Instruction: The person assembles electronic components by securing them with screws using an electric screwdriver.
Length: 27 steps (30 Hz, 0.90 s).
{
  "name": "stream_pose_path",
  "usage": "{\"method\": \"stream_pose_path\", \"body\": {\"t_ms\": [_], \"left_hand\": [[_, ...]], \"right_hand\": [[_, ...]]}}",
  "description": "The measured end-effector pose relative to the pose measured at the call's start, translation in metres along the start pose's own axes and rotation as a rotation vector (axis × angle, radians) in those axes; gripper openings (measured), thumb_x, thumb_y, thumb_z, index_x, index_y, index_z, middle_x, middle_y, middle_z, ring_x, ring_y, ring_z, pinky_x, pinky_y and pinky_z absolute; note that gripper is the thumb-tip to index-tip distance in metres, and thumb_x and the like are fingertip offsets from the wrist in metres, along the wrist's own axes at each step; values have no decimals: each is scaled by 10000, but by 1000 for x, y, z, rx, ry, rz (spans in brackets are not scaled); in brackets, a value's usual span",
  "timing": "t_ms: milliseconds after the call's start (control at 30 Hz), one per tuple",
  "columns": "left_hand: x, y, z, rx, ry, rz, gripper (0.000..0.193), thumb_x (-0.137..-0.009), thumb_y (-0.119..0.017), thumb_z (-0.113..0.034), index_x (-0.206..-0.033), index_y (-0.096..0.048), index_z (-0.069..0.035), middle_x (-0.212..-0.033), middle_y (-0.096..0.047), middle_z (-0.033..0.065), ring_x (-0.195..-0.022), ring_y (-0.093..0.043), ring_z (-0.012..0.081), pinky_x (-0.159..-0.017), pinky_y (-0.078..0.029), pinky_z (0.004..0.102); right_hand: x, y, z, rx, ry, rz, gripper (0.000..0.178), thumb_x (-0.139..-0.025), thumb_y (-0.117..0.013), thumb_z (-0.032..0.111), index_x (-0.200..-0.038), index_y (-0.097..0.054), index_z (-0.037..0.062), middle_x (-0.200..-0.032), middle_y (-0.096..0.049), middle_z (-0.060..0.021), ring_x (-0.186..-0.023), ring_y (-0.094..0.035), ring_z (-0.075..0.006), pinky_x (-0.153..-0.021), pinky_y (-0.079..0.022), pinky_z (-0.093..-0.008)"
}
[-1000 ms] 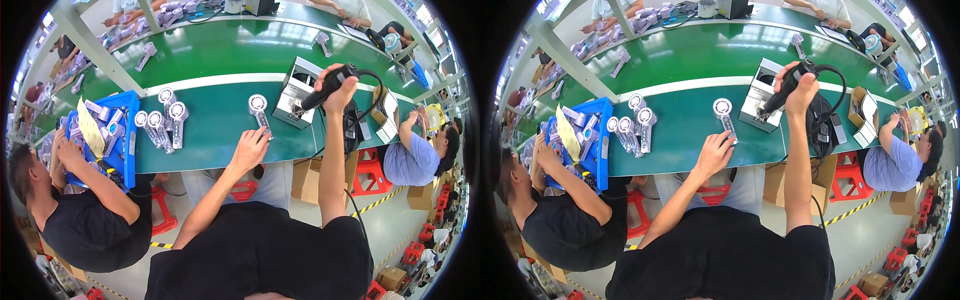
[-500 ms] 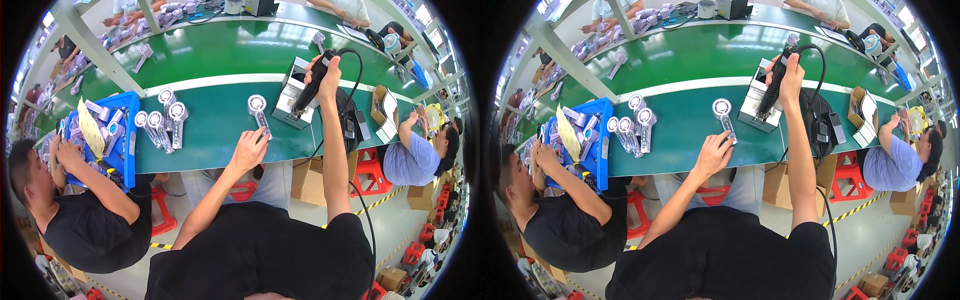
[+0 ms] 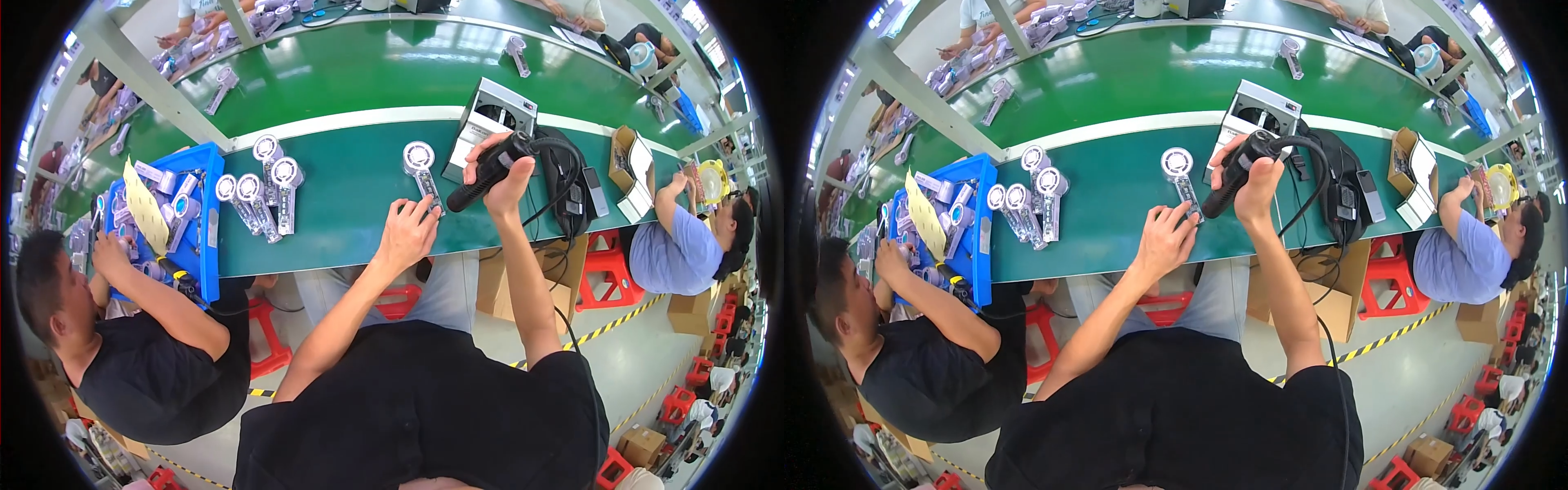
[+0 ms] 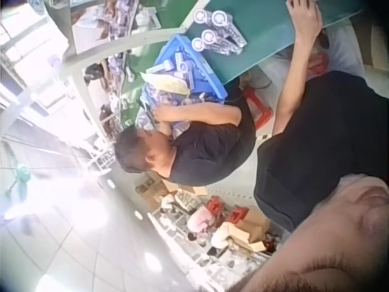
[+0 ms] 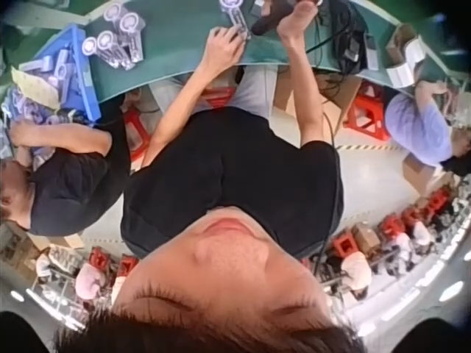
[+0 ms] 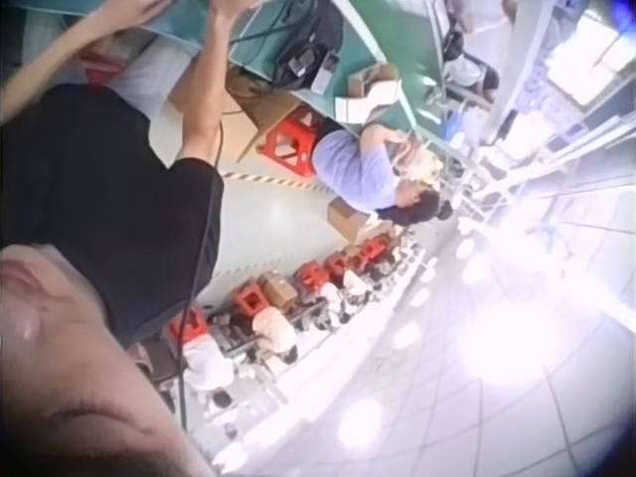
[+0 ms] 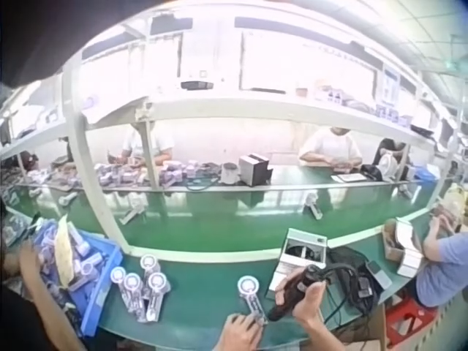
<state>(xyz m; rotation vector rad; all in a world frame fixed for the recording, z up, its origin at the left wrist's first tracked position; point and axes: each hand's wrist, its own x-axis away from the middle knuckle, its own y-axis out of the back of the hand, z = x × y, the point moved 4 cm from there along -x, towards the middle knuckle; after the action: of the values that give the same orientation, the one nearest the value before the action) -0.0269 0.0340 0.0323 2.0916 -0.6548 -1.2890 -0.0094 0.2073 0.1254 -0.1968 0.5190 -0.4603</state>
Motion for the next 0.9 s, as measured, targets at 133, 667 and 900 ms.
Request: {"method": "stream_pose_path", "body": {"t_ms": [133, 667, 900], "left_hand": [[1, -2, 0, 1, 7, 5, 272, -814, -704, -88, -1076, -681, -18, -1196, -634, 162, -962, -623, 301, -914, -453, 475], [2, -3, 1, 37, 10, 4, 279, -805, -707, -79, -1071, -676, -4, -1167, -633, 181, -933, -620, 309, -897, -462, 445], [1, 4, 0, 55, 22, 28, 394, -793, -708, -77, -1174, -637, -3, -1211, -610, 192, -960, -605, 335, -896, -463, 439]], "right_hand": [[5, -9, 4, -8, 34, -27, 885, -777, -540, 839, -963, -543, -27, -729, -640, -154, -497, -585, -185, -474, -486, -299], [30, -4, -10, -97, 66, -24, 931, -665, -649, 841, -906, -549, -53, -655, -629, -137, -503, -605, -175, -457, -495, -270], [2, 2, 14, 11, -7, 79, 913, -740, -467, 909, -964, -484, 25, -708, -591, -129, -512, -560, -195, -520, -497, -326]]}}
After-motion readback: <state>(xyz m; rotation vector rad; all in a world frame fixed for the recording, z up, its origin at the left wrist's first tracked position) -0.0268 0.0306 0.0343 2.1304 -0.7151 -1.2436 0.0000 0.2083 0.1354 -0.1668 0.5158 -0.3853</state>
